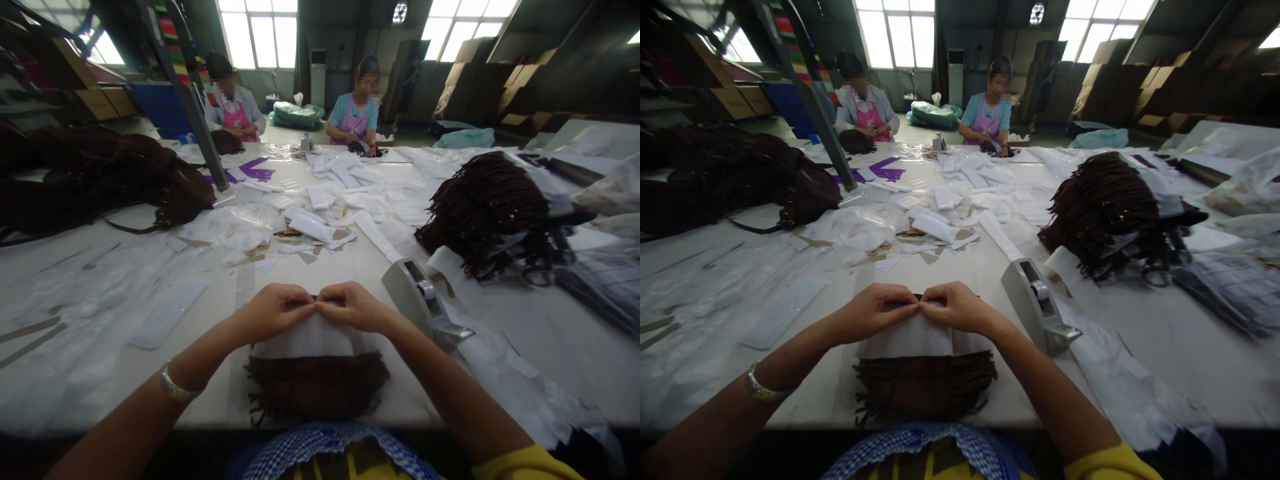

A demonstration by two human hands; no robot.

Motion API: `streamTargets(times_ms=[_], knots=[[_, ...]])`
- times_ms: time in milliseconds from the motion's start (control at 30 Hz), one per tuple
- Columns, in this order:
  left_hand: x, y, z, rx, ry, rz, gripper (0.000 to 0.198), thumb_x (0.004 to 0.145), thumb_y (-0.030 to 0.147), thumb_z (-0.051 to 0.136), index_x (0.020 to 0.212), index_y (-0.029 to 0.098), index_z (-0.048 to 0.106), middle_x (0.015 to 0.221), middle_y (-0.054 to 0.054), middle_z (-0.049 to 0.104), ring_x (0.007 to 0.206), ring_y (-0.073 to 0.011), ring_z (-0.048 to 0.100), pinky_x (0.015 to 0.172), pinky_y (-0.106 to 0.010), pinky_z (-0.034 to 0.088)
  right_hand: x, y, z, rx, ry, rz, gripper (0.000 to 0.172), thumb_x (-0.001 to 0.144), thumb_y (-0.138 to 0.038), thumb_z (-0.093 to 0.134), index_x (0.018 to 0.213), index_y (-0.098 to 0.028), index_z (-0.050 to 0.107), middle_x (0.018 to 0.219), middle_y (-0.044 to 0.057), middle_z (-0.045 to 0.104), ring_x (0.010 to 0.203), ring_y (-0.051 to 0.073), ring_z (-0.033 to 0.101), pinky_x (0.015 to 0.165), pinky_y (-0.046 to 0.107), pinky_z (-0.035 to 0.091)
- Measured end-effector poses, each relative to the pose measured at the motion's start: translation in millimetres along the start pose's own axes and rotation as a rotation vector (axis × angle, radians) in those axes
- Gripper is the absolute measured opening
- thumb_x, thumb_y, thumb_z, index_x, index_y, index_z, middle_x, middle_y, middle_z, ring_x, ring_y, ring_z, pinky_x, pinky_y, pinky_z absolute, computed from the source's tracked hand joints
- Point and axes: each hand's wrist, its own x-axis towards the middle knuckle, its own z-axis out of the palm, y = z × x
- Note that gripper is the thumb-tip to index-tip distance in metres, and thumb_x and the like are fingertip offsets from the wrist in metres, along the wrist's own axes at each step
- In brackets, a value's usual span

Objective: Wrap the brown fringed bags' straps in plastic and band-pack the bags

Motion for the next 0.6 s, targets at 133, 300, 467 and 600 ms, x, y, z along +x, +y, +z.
streamTargets(times_ms=[133, 300, 467, 600], knots=[[0, 3, 4.2, 0.061, 0.143, 0.094, 0.022, 0.094, 0.029, 0.055, 0.089, 0.018, 0.073, 0.083, -0.003, 0.068, 0.078, -0.0146, 0.062, 0.072, -0.025, 0.043, 5, 1, 8, 0.207, 0.144, 0.114, 0.023, 0.084, -0.033, 0.059, 0.073, -0.015, 0.067, 0.063, -0.003, 0.053, 0.065, 0.011, 0.047, 0.061, 0.022, 0.035], [-1, -8, 3.9, 0.056, 0.231, 0.089, 0.022, 0.095, 0.032, 0.055, 0.092, 0.019, 0.072, 0.087, -0.003, 0.069, 0.081, -0.0150, 0.062, 0.076, -0.025, 0.045, 2, 3, 10, 0.403, 0.148, 0.196, 0.032, 0.087, -0.048, 0.059, 0.080, -0.016, 0.064, 0.070, -0.003, 0.051, 0.065, 0.011, 0.042, 0.056, 0.021, 0.032], [-11, -26, -3.9, -0.052, 0.213, -0.060, 0.023, 0.092, 0.040, 0.059, 0.091, 0.021, 0.073, 0.090, -0.001, 0.073, 0.083, -0.0161, 0.064, 0.075, -0.024, 0.046, -12, 13, 2, 0.336, -0.027, 0.275, 0.041, 0.088, -0.056, 0.057, 0.074, -0.017, 0.058, 0.063, -0.005, 0.040, 0.058, 0.009, 0.033, 0.050, 0.022, 0.025], [-23, -52, -13.9, -0.110, 0.344, -0.226, 0.030, 0.088, 0.048, 0.061, 0.091, 0.021, 0.075, 0.093, -0.001, 0.074, 0.087, -0.0193, 0.065, 0.077, -0.025, 0.047, -17, 24, -3, 0.210, 0.164, 0.273, 0.042, 0.089, -0.054, 0.056, 0.069, -0.017, 0.056, 0.062, -0.005, 0.039, 0.059, 0.009, 0.034, 0.052, 0.023, 0.026]])
